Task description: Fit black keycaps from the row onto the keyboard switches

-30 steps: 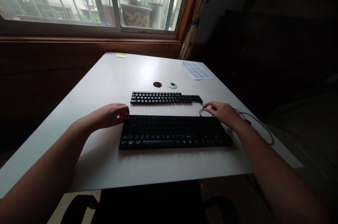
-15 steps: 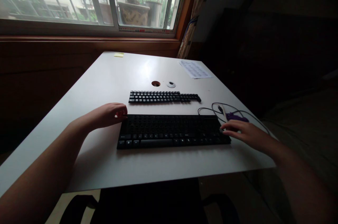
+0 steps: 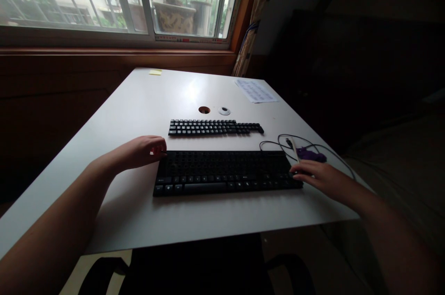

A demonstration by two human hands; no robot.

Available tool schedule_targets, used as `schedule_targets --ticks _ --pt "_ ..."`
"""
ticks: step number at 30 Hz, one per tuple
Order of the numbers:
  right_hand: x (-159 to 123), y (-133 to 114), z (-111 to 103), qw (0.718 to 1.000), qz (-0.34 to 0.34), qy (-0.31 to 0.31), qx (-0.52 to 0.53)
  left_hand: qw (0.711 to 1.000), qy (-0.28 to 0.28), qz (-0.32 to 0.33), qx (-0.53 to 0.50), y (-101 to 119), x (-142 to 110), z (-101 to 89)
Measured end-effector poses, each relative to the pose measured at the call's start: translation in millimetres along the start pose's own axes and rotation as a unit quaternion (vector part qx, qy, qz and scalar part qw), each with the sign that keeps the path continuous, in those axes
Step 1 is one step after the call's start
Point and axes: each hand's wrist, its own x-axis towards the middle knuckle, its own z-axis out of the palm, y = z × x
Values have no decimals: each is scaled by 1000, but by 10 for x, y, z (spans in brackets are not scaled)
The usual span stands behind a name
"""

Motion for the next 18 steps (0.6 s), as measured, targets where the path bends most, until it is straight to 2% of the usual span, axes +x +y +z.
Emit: schedule_targets --ticks 13,18 --pt "-22 -72 36 1000 -13 20 -11 1000 0 -4 -1 -25 -3 20" --pt "-80 -56 28 999 28 29 20 1000 -10 -15 -1 -9 -4 5"
